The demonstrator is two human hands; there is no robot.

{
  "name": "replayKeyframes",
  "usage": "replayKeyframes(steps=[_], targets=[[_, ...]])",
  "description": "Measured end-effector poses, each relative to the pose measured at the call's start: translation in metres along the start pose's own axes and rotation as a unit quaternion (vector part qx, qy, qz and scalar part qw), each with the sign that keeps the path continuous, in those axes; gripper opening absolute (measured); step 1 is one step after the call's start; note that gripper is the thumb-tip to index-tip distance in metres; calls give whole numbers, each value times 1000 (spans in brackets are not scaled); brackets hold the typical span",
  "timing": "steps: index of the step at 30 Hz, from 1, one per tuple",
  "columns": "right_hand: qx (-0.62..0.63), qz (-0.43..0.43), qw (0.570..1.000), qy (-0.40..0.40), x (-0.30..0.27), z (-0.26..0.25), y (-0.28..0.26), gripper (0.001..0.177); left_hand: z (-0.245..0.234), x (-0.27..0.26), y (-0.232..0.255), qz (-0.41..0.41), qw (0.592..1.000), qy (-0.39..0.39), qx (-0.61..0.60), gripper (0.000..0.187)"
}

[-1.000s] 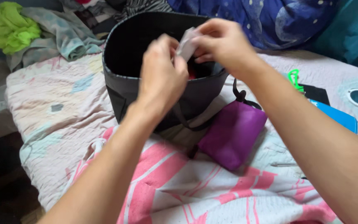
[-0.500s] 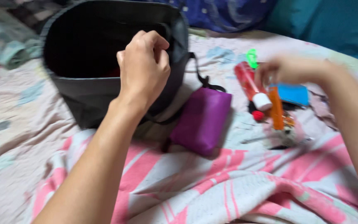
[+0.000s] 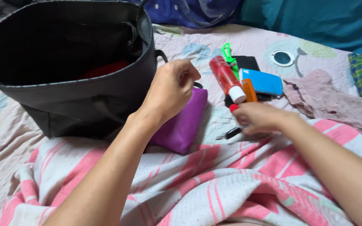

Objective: The person packs a black tote bag with daily essentials while lying on a bed. They place a red first-aid kit, a red bottle, a purple pouch, a small notebook, a comb, and a towel into the bag, then zip it closed.

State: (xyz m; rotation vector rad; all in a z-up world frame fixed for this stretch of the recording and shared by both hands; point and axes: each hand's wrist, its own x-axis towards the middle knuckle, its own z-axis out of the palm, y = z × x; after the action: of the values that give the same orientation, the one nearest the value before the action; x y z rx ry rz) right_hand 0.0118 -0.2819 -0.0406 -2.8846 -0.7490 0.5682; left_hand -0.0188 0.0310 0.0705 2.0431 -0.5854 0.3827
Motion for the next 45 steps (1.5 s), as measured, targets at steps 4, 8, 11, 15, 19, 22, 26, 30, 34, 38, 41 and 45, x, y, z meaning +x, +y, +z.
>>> replayKeyframes(steps=[4,8,11,15,19,22,26,30,34,38,41,45], targets=[[-35,-14,999,29,5,1,-25,22,5,-1,-2,71,997,-8,-30,15],[196,-10,979,60,4,-45,-33,18,-10,-3,-7,-22,996,-78,-27,19],[442,9,897,14,2,-92,-38,27,-14,3,-4,-81,989,-80,-95,25],[569,-134,808,-70,11,-130,-81,35,-13,15,3,-150,973,8,-177,49],[554,-158,815,-64,20,-146,-126,27,-31,25,0,-98,960,5,-263,34],[521,-145,841,-22,28,-154,-142,29,-57,28,-9,-75,953,69,-285,27],[552,-181,814,15,45,-167,-151,25,-90,21,-19,-103,933,124,-321,35],[557,-190,806,69,61,-169,-158,26,-108,17,-28,-93,930,150,-321,49],[513,-221,819,133,85,-171,-167,27,-123,23,-41,-160,893,290,-303,70],[225,-166,918,280,115,-188,-189,25,-155,4,-59,51,900,373,219,35],[85,-189,952,227,140,-202,-227,24,-167,-5,-66,-21,901,339,271,10],[9,-250,945,208,174,-186,-267,43,-154,-12,-63,-57,900,343,264,10]])
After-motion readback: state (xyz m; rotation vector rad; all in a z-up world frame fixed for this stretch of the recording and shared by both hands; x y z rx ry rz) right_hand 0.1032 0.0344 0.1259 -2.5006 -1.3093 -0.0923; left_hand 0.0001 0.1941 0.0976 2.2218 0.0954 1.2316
